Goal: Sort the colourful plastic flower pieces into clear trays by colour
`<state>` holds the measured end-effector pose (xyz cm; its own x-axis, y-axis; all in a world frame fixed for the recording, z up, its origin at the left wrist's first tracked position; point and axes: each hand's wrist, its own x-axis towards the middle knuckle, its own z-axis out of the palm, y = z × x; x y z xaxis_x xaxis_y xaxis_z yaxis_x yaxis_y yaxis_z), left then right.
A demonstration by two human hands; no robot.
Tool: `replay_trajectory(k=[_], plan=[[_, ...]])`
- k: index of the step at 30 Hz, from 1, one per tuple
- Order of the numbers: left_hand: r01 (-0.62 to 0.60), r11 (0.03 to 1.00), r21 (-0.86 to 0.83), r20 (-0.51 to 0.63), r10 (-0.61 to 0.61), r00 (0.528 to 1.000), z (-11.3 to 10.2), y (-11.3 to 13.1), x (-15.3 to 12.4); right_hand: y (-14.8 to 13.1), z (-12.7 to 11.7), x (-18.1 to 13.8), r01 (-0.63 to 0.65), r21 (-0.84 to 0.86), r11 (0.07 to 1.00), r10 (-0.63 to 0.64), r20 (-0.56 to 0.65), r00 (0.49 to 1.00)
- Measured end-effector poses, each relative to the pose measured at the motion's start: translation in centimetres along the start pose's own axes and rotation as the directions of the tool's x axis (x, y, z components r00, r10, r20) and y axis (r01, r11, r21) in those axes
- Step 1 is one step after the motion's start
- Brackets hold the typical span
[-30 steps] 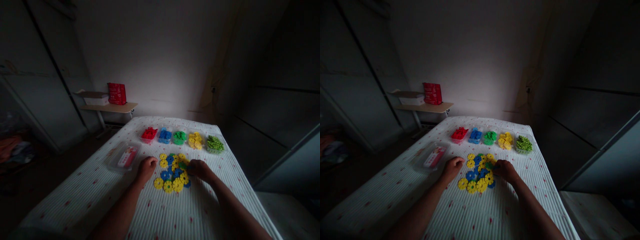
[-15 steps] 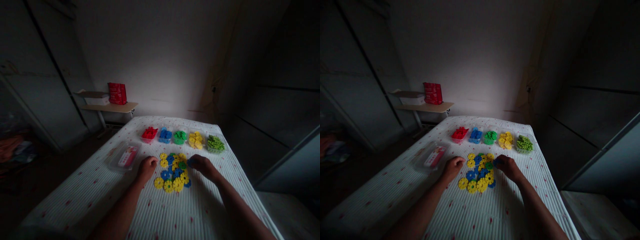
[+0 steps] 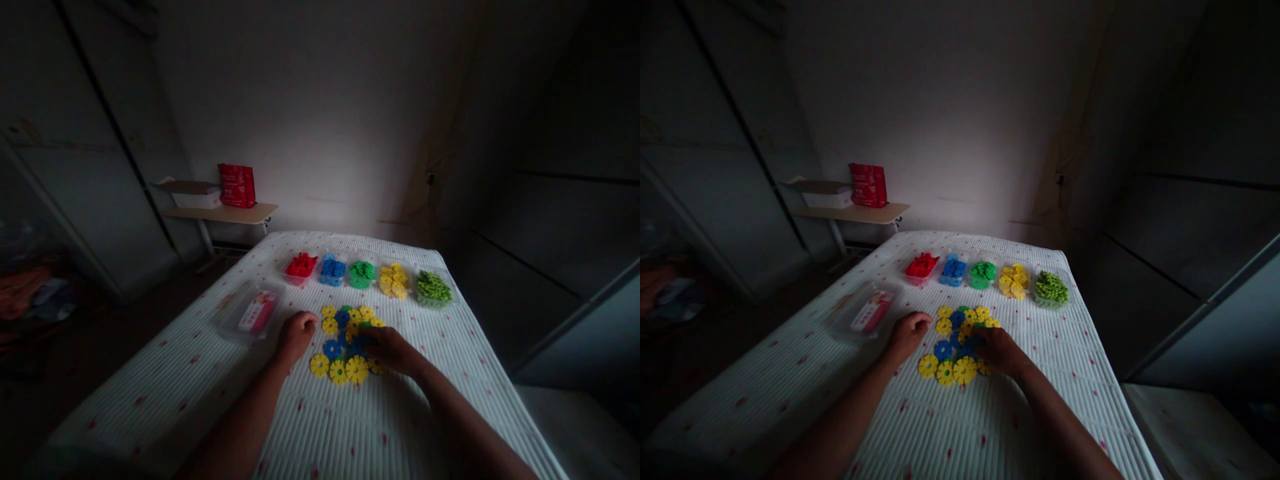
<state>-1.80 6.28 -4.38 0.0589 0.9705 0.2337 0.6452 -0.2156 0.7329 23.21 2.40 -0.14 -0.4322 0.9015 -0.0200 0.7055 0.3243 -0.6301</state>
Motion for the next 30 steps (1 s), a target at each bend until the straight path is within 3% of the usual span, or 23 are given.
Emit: replay_trajectory(k=[7, 13, 16, 20, 24, 26, 30], plan=[[-0.002, 1.000, 0.012, 0.002, 0.002, 1.000, -0.1, 0.2, 0.0, -0.7, 0.6, 0.1, -0.045, -0.111, 0.993, 0.046, 0.006, 0.999], [-0.003, 1.000, -0.001, 0.001, 0.003, 1.000, -0.1, 0.2, 0.0, -1.7, 0.4, 0.0, -0.095, -0.187, 0.978, 0.075, -0.110, 0.991], [-0.012, 1.000, -0.007, -0.009, 0.012, 1.000, 0.0, 0.1, 0.0, -2.3, -0.1, -0.1, -0.105, -0.162, 0.981, 0.092, -0.086, 0.992], [-0.003, 1.000, -0.029, -0.011, 0.003, 1.000, 0.0, 0.2, -0.1, -2.4, -0.9, 0.3, -0.040, -0.008, 0.999, 0.040, -0.004, 0.999], [-0.001, 0.999, -0.052, -0.010, 0.000, 1.000, 0.0, 0.4, -0.2, -2.7, -2.0, 3.2, -0.113, 0.218, 0.969, 0.127, -0.052, 0.991], [0.017, 0.998, -0.059, -0.010, -0.018, 1.000, -0.1, 0.5, -0.1, -3.2, -2.7, 5.9, -0.134, 0.315, 0.940, 0.190, -0.156, 0.969], [0.048, 0.997, -0.057, -0.002, -0.048, 0.999, -0.2, 0.5, -0.1, -4.3, -4.0, 11.6, -0.071, 0.342, 0.937, 0.199, -0.354, 0.914]])
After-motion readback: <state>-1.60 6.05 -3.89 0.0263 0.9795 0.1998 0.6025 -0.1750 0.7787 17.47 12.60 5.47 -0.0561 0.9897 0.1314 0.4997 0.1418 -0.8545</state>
